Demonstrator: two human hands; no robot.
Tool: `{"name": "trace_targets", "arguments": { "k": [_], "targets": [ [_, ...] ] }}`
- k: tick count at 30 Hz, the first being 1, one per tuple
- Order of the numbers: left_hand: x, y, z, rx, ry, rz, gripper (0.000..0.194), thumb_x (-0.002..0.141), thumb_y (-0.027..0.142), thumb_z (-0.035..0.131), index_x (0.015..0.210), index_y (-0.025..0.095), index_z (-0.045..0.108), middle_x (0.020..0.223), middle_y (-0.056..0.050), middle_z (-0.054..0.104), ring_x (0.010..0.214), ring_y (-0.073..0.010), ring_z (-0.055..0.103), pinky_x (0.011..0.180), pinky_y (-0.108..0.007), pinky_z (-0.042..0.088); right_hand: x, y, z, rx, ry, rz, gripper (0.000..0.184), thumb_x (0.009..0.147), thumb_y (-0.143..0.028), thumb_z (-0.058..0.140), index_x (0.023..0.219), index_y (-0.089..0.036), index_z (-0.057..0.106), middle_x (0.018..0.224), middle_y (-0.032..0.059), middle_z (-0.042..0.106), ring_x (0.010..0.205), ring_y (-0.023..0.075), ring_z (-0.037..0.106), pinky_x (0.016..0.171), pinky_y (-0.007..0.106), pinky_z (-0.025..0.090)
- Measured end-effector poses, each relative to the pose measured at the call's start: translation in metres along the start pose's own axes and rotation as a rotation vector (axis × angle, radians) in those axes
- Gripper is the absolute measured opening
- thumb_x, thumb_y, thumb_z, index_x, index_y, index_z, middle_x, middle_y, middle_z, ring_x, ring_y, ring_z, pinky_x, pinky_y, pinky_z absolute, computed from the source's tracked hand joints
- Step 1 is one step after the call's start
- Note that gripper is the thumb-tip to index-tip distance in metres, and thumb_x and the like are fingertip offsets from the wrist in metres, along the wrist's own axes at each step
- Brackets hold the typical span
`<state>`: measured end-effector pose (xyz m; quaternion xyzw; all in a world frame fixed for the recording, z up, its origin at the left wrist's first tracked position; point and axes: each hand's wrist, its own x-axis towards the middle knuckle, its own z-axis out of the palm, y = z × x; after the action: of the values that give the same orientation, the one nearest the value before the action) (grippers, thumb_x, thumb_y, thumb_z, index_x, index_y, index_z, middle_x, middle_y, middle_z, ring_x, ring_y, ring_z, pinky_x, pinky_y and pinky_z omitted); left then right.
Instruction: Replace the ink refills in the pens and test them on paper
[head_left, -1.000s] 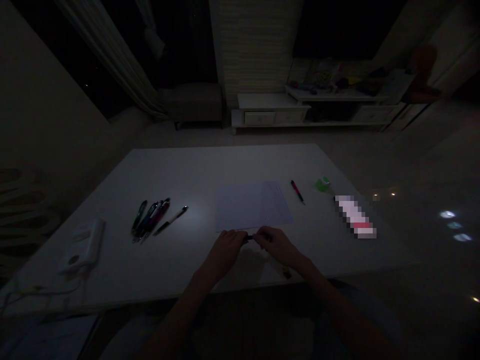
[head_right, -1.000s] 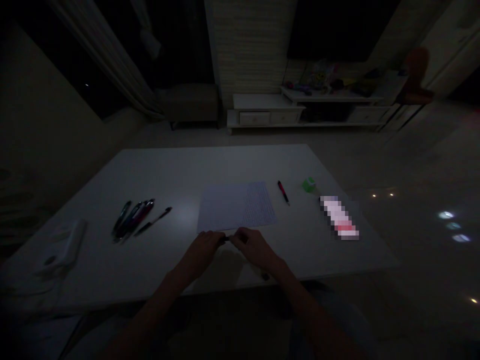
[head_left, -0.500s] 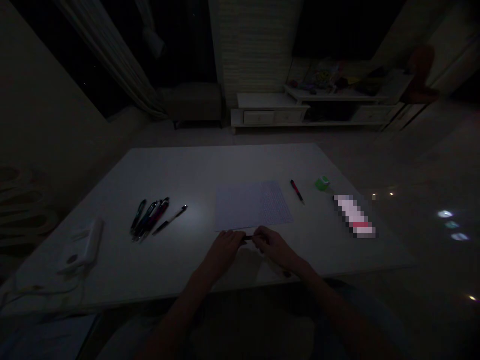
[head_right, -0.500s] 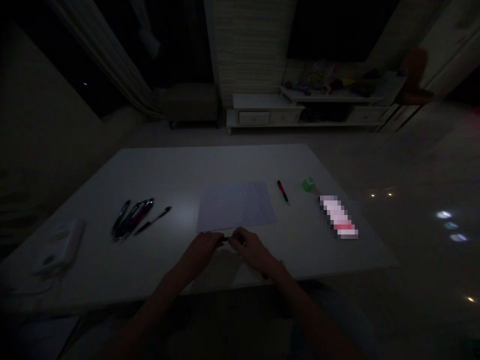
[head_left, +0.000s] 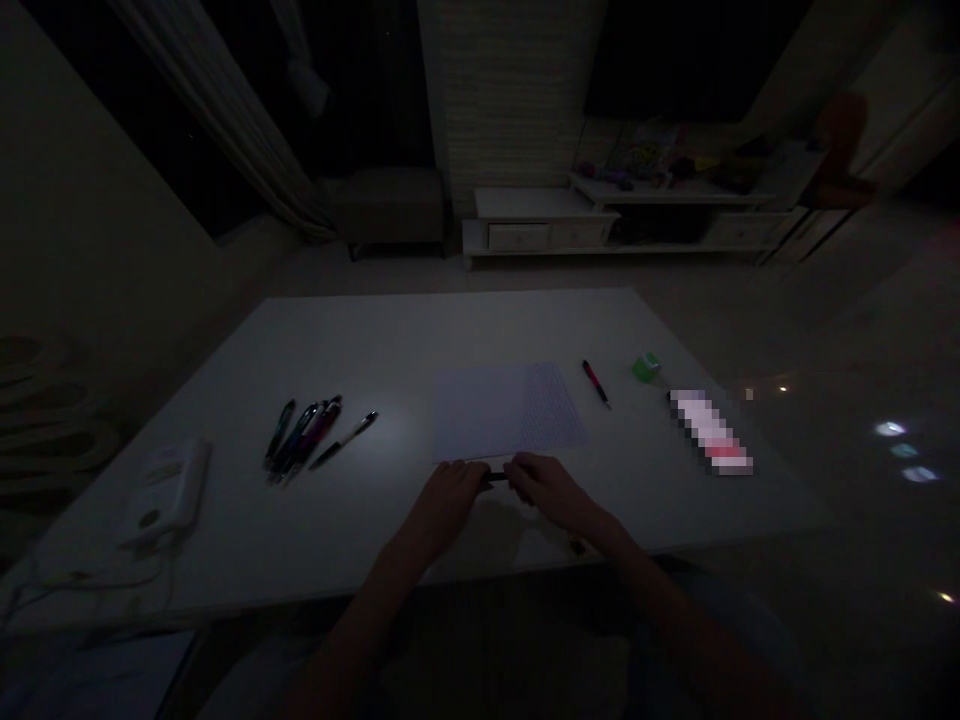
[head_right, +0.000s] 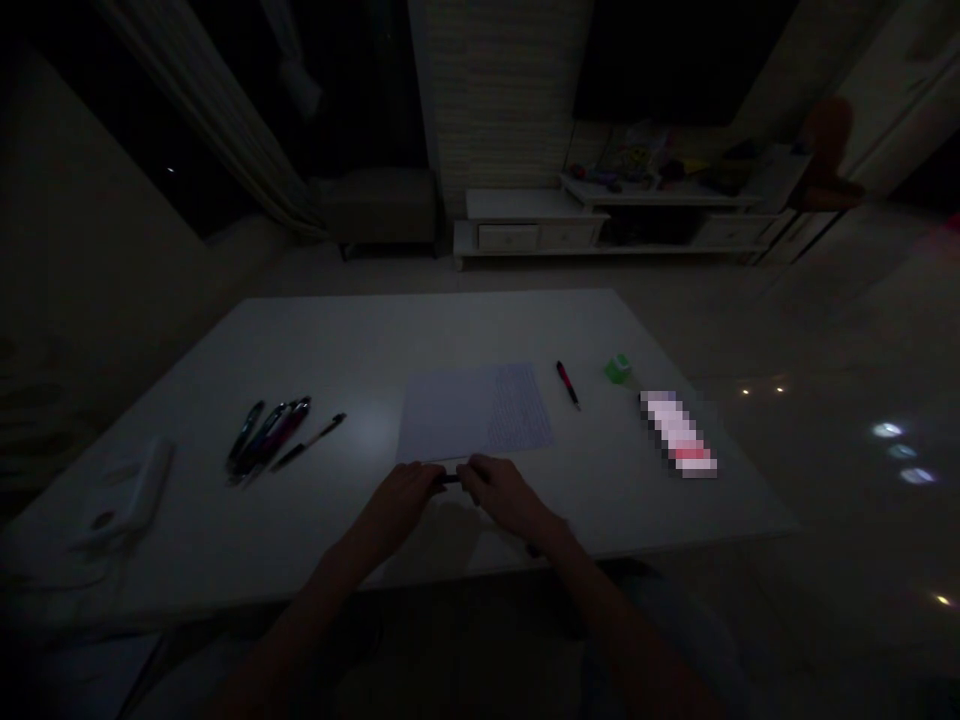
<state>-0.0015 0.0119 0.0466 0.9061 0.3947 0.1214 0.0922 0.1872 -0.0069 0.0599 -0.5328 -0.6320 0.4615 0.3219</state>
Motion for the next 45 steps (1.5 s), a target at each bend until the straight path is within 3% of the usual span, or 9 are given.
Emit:
{"name": "trace_targets", "arguments": {
  "k": [9,22,24,26,29,33,37,41,45],
  "targets": [
    [-0.003,-0.003,0.001,-0.041,0.010,0.000,0.013,0.091,0.023,0.042,0.095,0.017,0.052,0.086,-0.006,0.061,0.080,-0.0184,0.056,0.071,-0.031,0.038,0.002,0.000,0.002,-0.021,-0.054,0.052,0.050,0.086,-0.053,0.033,0.059,-0.016,0.050,0.049,-0.0015,0.047,0.047,0.0096,0.043,0.049,0.022,0.032],
    [-0.002,-0.004,0.002,-0.096,0.001,-0.021,0.015,0.090,0.025,0.042,0.095,0.017,0.053,0.088,-0.006,0.062,0.083,-0.0184,0.057,0.076,-0.033,0.042,0.005,0.002,-0.001,-0.092,-0.098,-0.017,0.042,0.085,-0.048,0.041,0.064,-0.014,0.055,0.053,-0.0022,0.047,0.051,0.0093,0.043,0.050,0.021,0.032],
    [-0.001,-0.003,0.003,-0.223,0.028,-0.101,0.016,0.090,0.025,0.041,0.095,0.017,0.054,0.091,-0.007,0.062,0.086,-0.0182,0.056,0.078,-0.034,0.042,0.005,0.004,-0.001,-0.113,-0.048,-0.016,0.041,0.087,-0.047,0.039,0.076,-0.014,0.060,0.053,-0.0019,0.048,0.051,0.0100,0.044,0.050,0.021,0.033],
    [0.001,-0.002,0.004,-0.442,0.081,-0.265,0.021,0.091,0.026,0.039,0.103,0.017,0.052,0.091,-0.007,0.061,0.083,-0.0163,0.057,0.075,-0.032,0.043,0.003,0.005,0.000,-0.212,0.068,-0.084,0.036,0.086,-0.043,0.043,0.105,-0.016,0.058,0.061,-0.0007,0.054,0.055,0.0116,0.048,0.054,0.023,0.036],
    [0.002,0.002,0.006,-0.874,0.037,-0.460,0.044,0.091,0.025,0.035,0.132,0.015,0.025,0.083,-0.004,0.061,0.062,-0.0099,0.053,0.060,-0.026,0.043,-0.002,0.004,0.004,-0.441,0.081,-0.278,0.047,0.086,-0.030,0.045,0.132,-0.021,0.038,0.079,0.0040,0.061,0.069,0.0147,0.055,0.065,0.025,0.040],
    [0.002,0.013,0.004,-1.224,-0.162,-0.440,0.077,0.087,0.030,0.046,0.139,0.018,-0.010,0.072,0.001,0.058,0.049,-0.0059,0.047,0.050,-0.021,0.038,-0.006,0.004,0.012,-0.649,-0.078,-0.400,0.040,0.085,-0.018,0.043,0.125,-0.019,0.046,0.098,0.0117,0.062,0.085,0.0192,0.056,0.071,0.029,0.041],
    [0.003,0.016,-0.007,-1.330,-0.185,-0.465,0.067,0.089,0.044,0.038,0.140,0.016,0.006,0.079,-0.005,0.063,0.060,-0.0122,0.060,0.060,-0.028,0.047,-0.001,0.008,0.001,-0.629,0.013,-0.244,0.021,0.084,-0.025,0.046,0.098,-0.017,0.060,0.085,0.0103,0.063,0.078,0.0185,0.055,0.070,0.029,0.040],
    [0.003,0.006,-0.014,-0.977,-0.032,-0.501,0.047,0.091,0.045,0.028,0.125,0.015,0.041,0.093,-0.011,0.064,0.076,-0.0170,0.063,0.074,-0.035,0.049,0.011,0.011,-0.026,-0.215,0.271,-0.098,0.037,0.090,-0.042,0.033,0.090,-0.019,0.062,0.080,0.0053,0.059,0.076,0.0161,0.053,0.071,0.028,0.040],
    [-0.002,0.005,0.005,-0.346,-0.005,-0.311,0.034,0.089,0.024,0.038,0.120,0.016,0.049,0.117,-0.013,0.057,0.108,-0.0216,0.053,0.093,-0.041,0.040,0.027,0.009,-0.039,0.190,0.410,-0.079,0.039,0.082,-0.053,0.045,0.088,-0.019,0.062,0.066,0.0009,0.050,0.066,0.0142,0.049,0.064,0.027,0.039]
  ]
}}
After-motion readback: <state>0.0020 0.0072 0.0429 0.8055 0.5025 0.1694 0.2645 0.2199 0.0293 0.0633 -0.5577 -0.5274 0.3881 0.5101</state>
